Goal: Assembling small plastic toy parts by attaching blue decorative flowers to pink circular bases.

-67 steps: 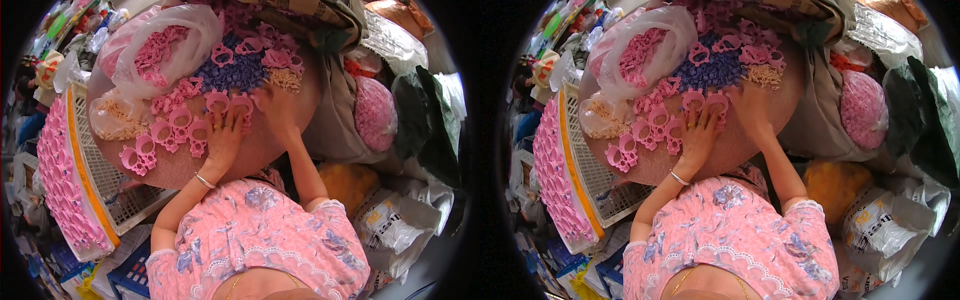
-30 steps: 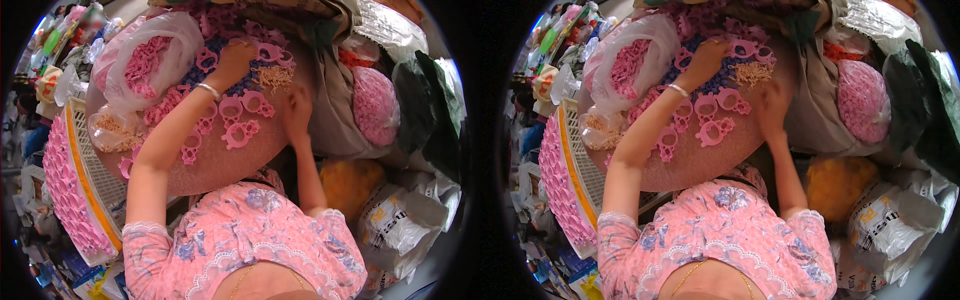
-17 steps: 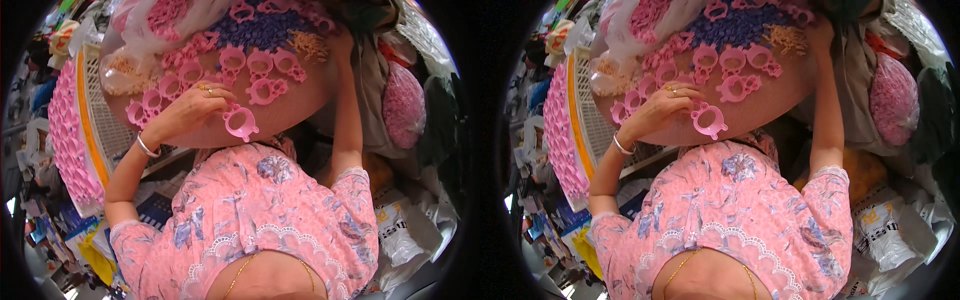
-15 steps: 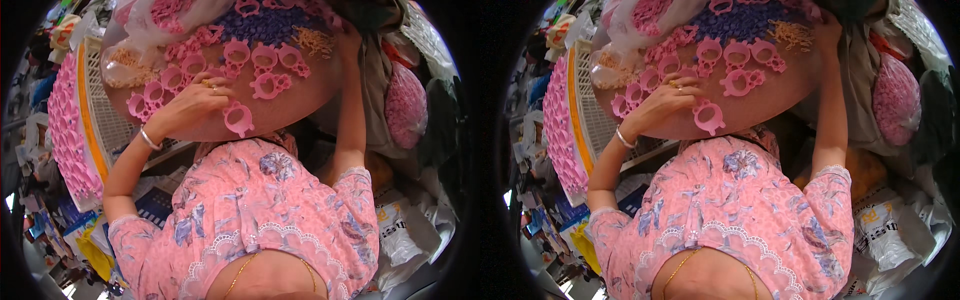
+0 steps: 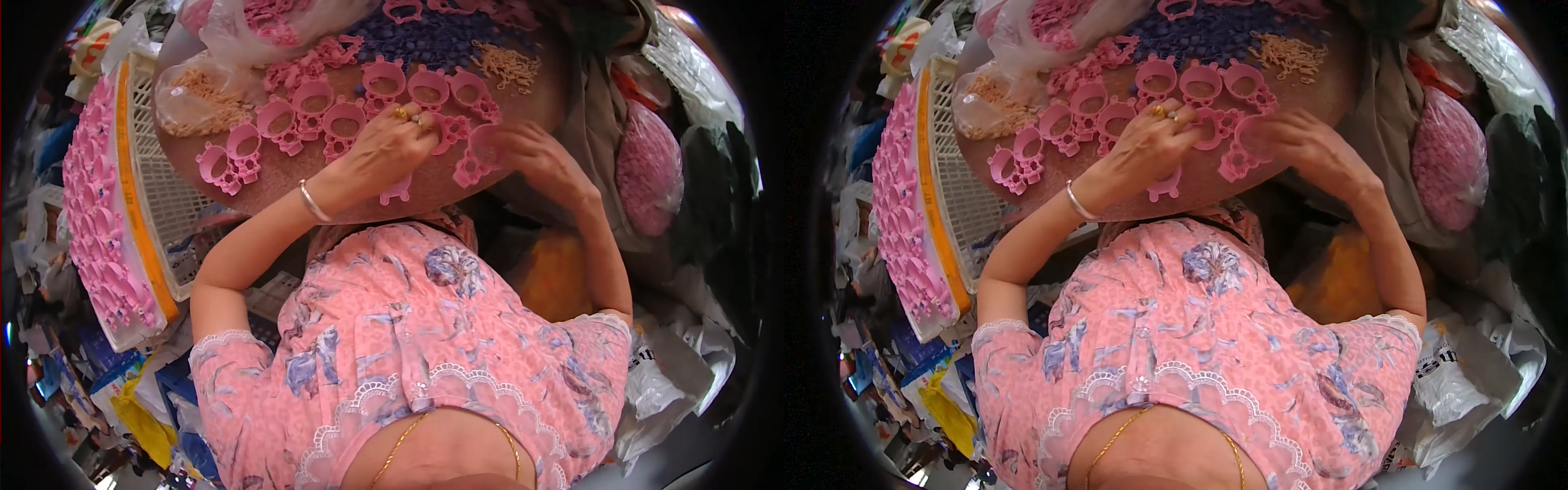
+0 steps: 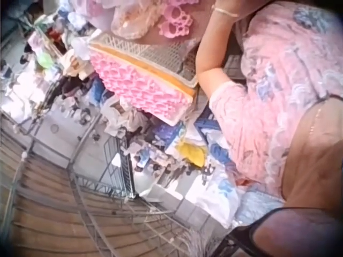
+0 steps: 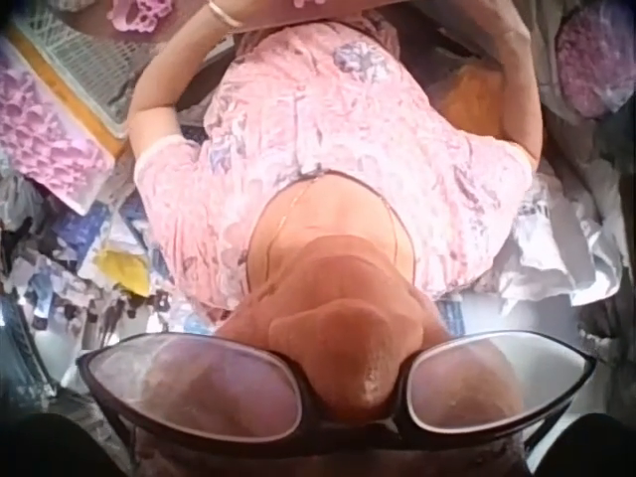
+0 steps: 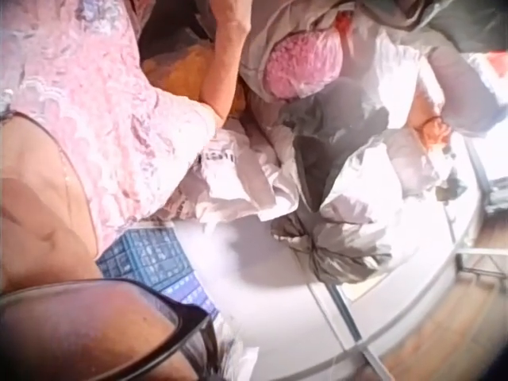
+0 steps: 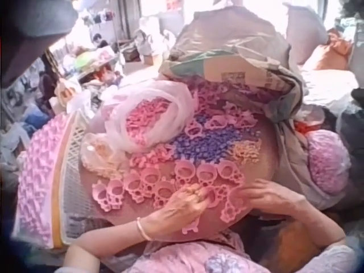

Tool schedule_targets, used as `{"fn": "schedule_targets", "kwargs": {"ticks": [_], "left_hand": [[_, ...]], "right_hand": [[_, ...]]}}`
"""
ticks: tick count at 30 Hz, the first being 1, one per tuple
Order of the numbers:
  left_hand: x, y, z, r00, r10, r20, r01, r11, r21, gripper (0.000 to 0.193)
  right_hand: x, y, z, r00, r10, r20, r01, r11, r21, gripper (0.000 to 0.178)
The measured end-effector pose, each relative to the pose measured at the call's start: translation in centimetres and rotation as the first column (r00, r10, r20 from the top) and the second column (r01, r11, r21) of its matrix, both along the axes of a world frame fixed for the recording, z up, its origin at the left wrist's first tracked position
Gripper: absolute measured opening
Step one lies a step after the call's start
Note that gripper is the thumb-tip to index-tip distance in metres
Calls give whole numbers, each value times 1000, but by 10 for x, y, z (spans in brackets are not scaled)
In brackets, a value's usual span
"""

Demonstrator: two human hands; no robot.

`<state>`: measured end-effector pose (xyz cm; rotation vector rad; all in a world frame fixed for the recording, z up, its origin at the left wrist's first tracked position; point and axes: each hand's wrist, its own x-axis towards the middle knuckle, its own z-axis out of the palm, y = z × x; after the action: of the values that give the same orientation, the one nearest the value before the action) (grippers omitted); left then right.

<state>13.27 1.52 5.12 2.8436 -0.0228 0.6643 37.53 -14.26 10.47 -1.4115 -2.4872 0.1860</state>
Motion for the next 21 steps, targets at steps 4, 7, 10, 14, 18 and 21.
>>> {"fn": "schedule_targets", "kwargs": {"ticks": [4,7,10,14,18,21], "left_hand": [[19,-3,-11,986,3,-168,9,998,67,23],[20,-7,-7,983,-24,-181,49,989,137,21],[18,-1,15,978,-19,-209,71,967,245,23],[10,36,20,995,-72,-70,83,984,157,27],[6,64,20,948,-302,-98,302,953,-13,43],[11,64,15,897,-425,-120,422,905,-49,46]], "right_hand": [[2,-5,-16,990,71,125,-73,997,11,41],[6,0,-34,989,102,106,-113,988,102,35],[10,0,-39,997,72,35,-78,975,210,32],[-15,-11,-56,836,-501,-224,547,795,261,35],[-53,-22,-74,477,-858,-188,860,500,-100,29],[-53,-13,-91,387,-797,-464,808,535,-245,27]]}}
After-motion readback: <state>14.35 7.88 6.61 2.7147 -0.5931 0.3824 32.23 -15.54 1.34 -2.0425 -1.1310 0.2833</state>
